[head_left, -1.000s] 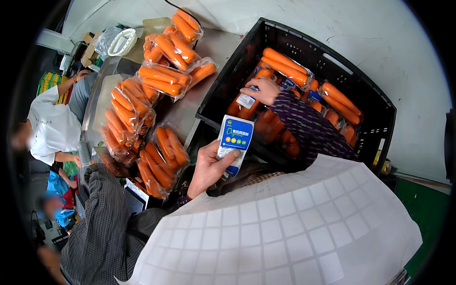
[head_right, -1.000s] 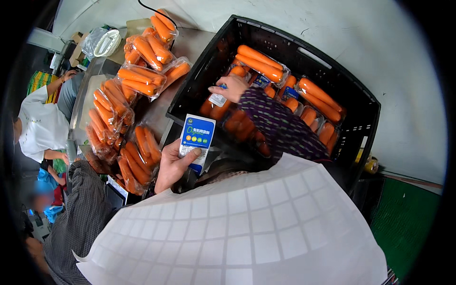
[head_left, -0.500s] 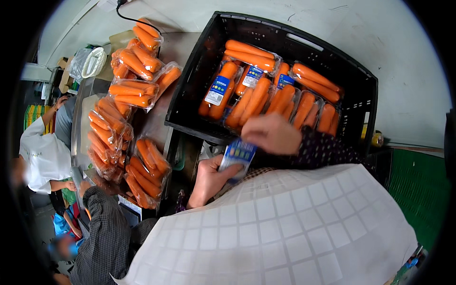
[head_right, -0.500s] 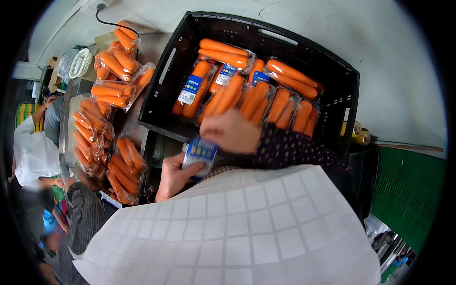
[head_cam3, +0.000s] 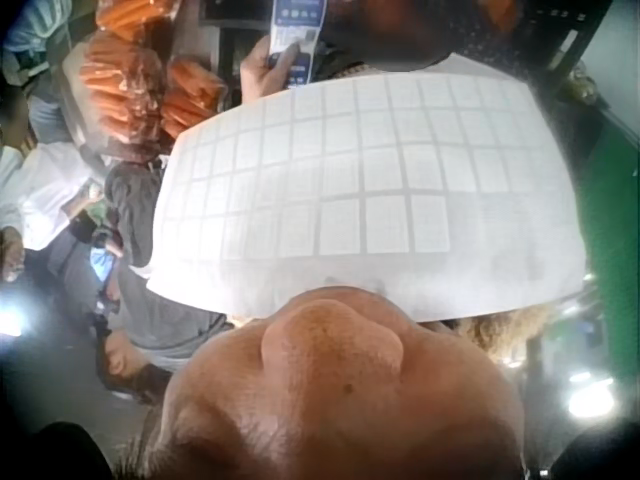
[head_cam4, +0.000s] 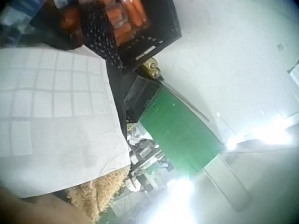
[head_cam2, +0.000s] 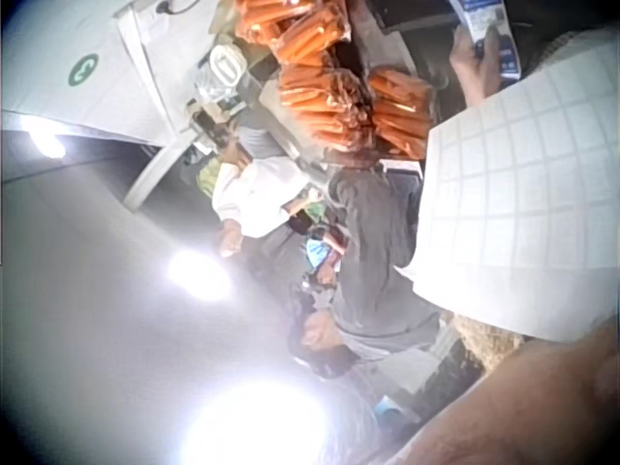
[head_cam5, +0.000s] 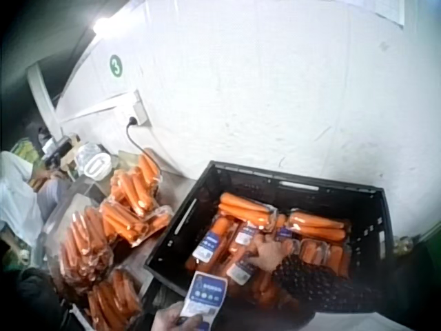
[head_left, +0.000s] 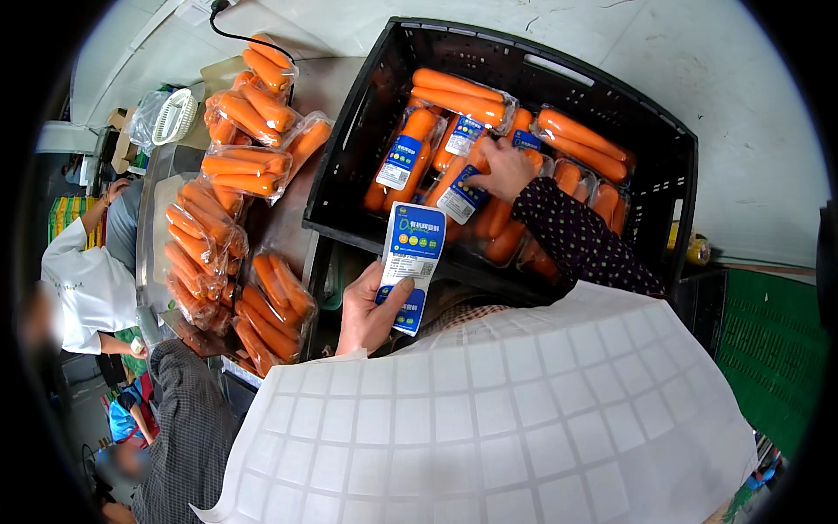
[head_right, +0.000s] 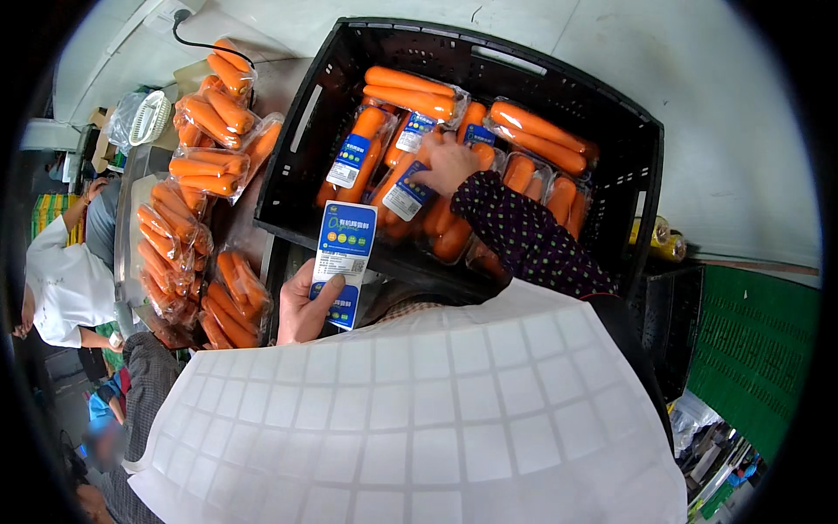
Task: The person applies blue and white labels to pre-packaged bags of carrots. They peel labels from a sheet and stick them onto the plastic packaging, then place the labeled bags into a black crate. The person repeats this process for multiple bags of carrots.
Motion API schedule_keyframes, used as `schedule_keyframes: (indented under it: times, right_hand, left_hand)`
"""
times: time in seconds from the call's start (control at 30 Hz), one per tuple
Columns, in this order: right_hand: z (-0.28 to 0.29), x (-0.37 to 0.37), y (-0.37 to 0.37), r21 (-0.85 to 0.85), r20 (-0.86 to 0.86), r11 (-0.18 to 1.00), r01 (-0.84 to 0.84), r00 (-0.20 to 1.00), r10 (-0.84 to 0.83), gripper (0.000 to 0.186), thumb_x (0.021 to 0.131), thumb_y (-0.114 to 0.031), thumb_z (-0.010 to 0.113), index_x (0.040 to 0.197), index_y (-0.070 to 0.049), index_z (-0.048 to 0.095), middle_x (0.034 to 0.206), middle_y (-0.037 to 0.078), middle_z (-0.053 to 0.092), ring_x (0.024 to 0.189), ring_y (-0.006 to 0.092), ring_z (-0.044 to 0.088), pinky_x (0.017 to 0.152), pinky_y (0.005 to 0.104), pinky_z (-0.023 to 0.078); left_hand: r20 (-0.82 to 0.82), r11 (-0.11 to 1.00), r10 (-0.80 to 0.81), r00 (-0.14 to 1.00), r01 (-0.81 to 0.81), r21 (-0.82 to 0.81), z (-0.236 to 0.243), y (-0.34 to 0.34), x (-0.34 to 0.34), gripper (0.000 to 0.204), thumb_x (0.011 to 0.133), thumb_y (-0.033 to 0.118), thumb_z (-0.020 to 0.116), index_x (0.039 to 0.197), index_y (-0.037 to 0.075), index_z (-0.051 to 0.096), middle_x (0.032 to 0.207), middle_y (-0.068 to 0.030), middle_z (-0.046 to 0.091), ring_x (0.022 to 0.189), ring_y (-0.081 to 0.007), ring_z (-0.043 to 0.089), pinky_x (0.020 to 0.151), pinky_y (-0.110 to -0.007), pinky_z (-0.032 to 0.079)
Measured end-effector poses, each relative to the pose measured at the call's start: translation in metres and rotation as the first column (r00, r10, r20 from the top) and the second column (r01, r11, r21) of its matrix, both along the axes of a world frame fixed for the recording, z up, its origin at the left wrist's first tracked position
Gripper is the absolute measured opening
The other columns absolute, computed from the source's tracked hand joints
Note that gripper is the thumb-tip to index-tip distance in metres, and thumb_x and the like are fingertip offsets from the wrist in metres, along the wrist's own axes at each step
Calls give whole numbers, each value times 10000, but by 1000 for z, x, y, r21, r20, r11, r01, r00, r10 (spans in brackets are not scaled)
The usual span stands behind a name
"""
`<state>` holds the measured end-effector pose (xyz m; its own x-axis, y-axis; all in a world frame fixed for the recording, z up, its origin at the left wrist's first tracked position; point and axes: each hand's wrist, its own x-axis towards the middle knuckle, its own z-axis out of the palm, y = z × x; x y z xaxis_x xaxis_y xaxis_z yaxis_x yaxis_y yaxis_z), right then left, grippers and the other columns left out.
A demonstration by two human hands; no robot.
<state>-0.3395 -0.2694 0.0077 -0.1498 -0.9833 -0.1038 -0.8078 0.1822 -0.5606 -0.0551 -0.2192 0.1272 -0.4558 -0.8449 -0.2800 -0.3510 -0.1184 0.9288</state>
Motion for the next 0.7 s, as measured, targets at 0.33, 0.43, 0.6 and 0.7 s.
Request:
schedule_keyframes:
  times: [0.33,0.43,0.6,0.7]
  right_hand:
    - [80,14,50,-80,860,941,-327,455,231,282,831,-88,706,1081,5,615,976,75,653,912,120,625,795,259,505]
    - [103,26,90,-100,773,942,-320,571,276,269,824,-46,706,1072,1,613,954,43,661,883,103,615,785,242,495]
    - [109,20,117,-207,560,954,-215,774,296,191,805,-118,700,958,-26,633,810,90,666,754,164,662,695,305,515]
    - [105,-46,81,-90,758,995,37,651,44,128,830,-115,687,896,-17,636,786,79,655,729,150,651,667,300,511]
  left_hand:
    - [49,971,-205,978,210,-117,-11,-9,-17,185,824,39,682,1005,4,669,923,-113,645,813,-203,628,728,-274,481]
    - [17,889,-267,963,254,-380,-3,-1,-36,160,800,30,702,953,-3,672,893,-104,655,787,-179,623,693,-273,477]
    - [20,970,-242,970,241,38,-8,24,-41,123,794,44,726,884,-25,680,691,-57,650,653,-46,541,579,-245,464]
    - [117,984,-117,986,100,145,-17,33,-22,144,798,68,739,884,-34,687,716,-40,664,663,-42,548,578,-237,461]
